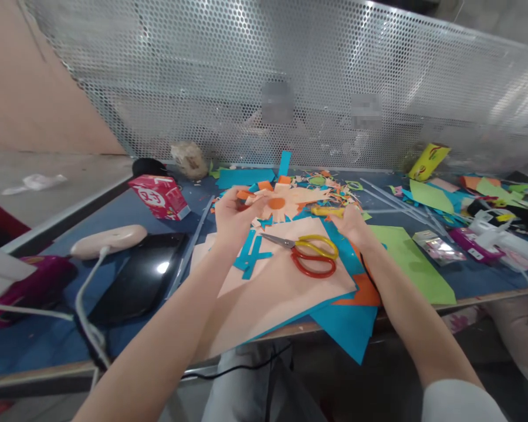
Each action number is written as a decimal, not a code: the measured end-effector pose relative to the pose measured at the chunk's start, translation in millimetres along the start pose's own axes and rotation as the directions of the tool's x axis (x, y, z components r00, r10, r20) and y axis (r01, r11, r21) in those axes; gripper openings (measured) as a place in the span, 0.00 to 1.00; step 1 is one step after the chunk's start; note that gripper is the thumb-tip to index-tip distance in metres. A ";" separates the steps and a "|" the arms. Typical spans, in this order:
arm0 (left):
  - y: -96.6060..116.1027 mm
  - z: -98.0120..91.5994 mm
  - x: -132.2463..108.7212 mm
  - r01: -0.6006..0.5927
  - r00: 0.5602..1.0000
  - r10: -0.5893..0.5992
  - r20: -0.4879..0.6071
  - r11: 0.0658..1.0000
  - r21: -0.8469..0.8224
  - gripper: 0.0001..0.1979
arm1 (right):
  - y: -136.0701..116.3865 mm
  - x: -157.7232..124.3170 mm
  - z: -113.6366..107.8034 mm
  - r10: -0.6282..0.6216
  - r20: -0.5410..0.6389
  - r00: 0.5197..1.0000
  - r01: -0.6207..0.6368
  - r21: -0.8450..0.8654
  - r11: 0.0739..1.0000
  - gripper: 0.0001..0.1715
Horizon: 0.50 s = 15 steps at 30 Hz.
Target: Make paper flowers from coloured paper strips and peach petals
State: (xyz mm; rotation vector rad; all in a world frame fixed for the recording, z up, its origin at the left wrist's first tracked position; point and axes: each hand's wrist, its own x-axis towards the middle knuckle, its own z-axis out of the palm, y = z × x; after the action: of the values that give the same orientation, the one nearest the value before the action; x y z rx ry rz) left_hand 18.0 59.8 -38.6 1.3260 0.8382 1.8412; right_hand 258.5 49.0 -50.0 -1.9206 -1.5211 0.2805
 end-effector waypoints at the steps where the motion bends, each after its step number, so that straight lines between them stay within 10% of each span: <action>1: -0.4 0.8 0.6 0.030 1.000 -0.030 0.004 0.999 -0.042 0.15 | -0.1 -0.5 -1.0 -0.014 -0.013 1.000 0.013 -0.057 0.998 0.11; 7: -0.1 8.0 -3.5 0.201 0.979 -0.188 0.084 0.960 -0.195 0.16 | -23.0 -16.5 -6.3 -0.498 -0.023 0.867 0.498 0.110 0.860 0.20; 15: -0.5 11.0 -12.9 0.117 0.973 -0.112 0.204 0.993 -0.011 0.22 | -40.0 -39.7 17.0 -0.336 0.140 0.931 0.189 0.604 0.774 0.14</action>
State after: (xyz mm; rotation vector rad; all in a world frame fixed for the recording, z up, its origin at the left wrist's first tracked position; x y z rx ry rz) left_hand 31.5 50.3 -42.5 1.3938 0.7661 1.5915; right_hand 206.0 22.5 -47.5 -1.1974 -1.5965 0.7814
